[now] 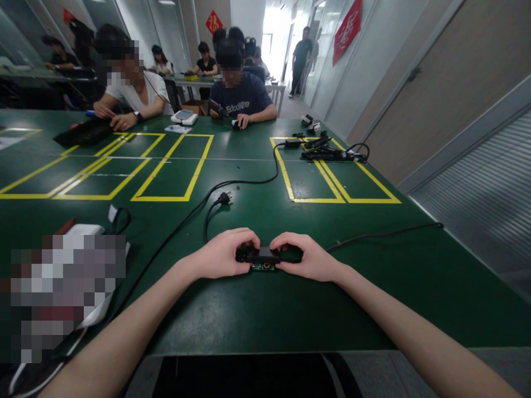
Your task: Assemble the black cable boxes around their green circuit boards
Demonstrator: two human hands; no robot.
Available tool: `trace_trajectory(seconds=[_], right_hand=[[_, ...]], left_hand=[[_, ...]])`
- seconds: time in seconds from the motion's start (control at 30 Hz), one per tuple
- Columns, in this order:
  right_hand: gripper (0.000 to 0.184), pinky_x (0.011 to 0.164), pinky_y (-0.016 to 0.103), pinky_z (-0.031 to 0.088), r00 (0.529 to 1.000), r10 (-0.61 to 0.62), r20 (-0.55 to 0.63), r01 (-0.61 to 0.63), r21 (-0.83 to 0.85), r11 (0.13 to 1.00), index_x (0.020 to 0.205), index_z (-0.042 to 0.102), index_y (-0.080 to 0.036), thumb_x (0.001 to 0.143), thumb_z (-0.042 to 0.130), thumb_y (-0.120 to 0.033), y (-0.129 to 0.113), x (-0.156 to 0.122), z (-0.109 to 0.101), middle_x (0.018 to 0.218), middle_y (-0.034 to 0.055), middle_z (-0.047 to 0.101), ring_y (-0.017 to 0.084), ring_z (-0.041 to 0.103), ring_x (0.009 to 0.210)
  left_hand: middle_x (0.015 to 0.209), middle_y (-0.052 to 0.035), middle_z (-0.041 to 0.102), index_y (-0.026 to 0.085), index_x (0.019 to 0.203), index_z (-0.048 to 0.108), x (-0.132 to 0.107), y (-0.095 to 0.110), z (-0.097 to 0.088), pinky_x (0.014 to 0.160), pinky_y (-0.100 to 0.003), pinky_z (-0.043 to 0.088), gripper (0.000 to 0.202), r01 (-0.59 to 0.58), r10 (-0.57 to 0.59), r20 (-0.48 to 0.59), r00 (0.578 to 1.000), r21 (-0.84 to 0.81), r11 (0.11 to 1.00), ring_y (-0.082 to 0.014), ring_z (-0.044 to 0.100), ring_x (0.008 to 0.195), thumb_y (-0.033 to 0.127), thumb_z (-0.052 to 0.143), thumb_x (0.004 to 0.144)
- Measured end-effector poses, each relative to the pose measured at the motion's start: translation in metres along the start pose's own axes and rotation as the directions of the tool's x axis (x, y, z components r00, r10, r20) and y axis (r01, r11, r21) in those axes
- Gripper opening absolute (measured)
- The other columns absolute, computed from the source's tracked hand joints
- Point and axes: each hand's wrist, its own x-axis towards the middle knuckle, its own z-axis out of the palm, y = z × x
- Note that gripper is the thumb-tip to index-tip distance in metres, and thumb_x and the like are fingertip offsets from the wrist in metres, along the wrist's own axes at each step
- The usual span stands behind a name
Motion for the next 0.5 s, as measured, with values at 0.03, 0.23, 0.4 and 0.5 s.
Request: trace_trajectory(seconds=[0.03, 0.23, 0.4, 0.5], right_hand=[[0.025, 0.084, 0.035, 0.059, 1.000, 0.002, 0.003, -0.002, -0.003, 1.000, 0.110, 0.069, -0.020, 0.086, 0.074, -0.021, 0.0002, -0.0001, 0.0001, 0.108, 0.0081, 0.075, 0.021, 0.071, 0.095], [0.023, 0.083, 0.033, 0.059, 1.000, 0.007, -0.007, -0.007, -0.008, 1.000, 0.109, 0.071, -0.020, 0.086, 0.077, -0.024, 0.0014, -0.0006, 0.0009, 0.104, 0.0064, 0.076, 0.019, 0.071, 0.091], [0.020, 0.083, 0.034, 0.060, 1.000, 0.012, -0.002, -0.012, 0.031, 0.999, 0.107, 0.072, -0.021, 0.088, 0.077, -0.027, 0.0017, -0.0003, 0.0010, 0.104, 0.0065, 0.076, 0.019, 0.070, 0.090], [0.020, 0.083, 0.034, 0.060, 1.000, 0.001, -0.002, -0.001, 0.026, 1.000, 0.107, 0.072, -0.021, 0.088, 0.075, -0.024, 0.0019, -0.0006, 0.0013, 0.104, 0.0064, 0.076, 0.019, 0.070, 0.090]], left_hand=[[0.096, -0.0013, 0.066, 0.020, 0.100, 0.065, -0.0001, -0.0001, 0.0000, 0.073, -0.027, 0.048, 0.028, 0.008, -0.008, 0.006, 1.000, 0.001, 1.000, -0.0167, 0.061, 0.081, 0.014, 0.067, 0.072], [0.092, 0.0003, 0.065, 0.020, 0.101, 0.064, -0.0016, 0.0000, -0.0007, 0.072, -0.026, 0.045, 0.027, 0.020, -0.019, 0.033, 0.999, -0.032, 0.999, -0.0158, 0.060, 0.078, 0.020, 0.070, 0.075], [0.091, 0.0017, 0.063, 0.021, 0.100, 0.061, -0.0012, 0.0001, 0.0003, 0.069, -0.025, 0.044, 0.035, 0.057, -0.055, 0.056, 0.997, -0.051, 0.997, -0.0163, 0.059, 0.078, 0.029, 0.079, 0.072], [0.092, 0.0024, 0.063, 0.022, 0.099, 0.059, -0.0006, -0.0002, 0.0023, 0.068, -0.025, 0.043, 0.037, 0.068, -0.066, 0.063, 0.996, -0.036, 0.997, -0.0159, 0.058, 0.077, 0.028, 0.081, 0.070]])
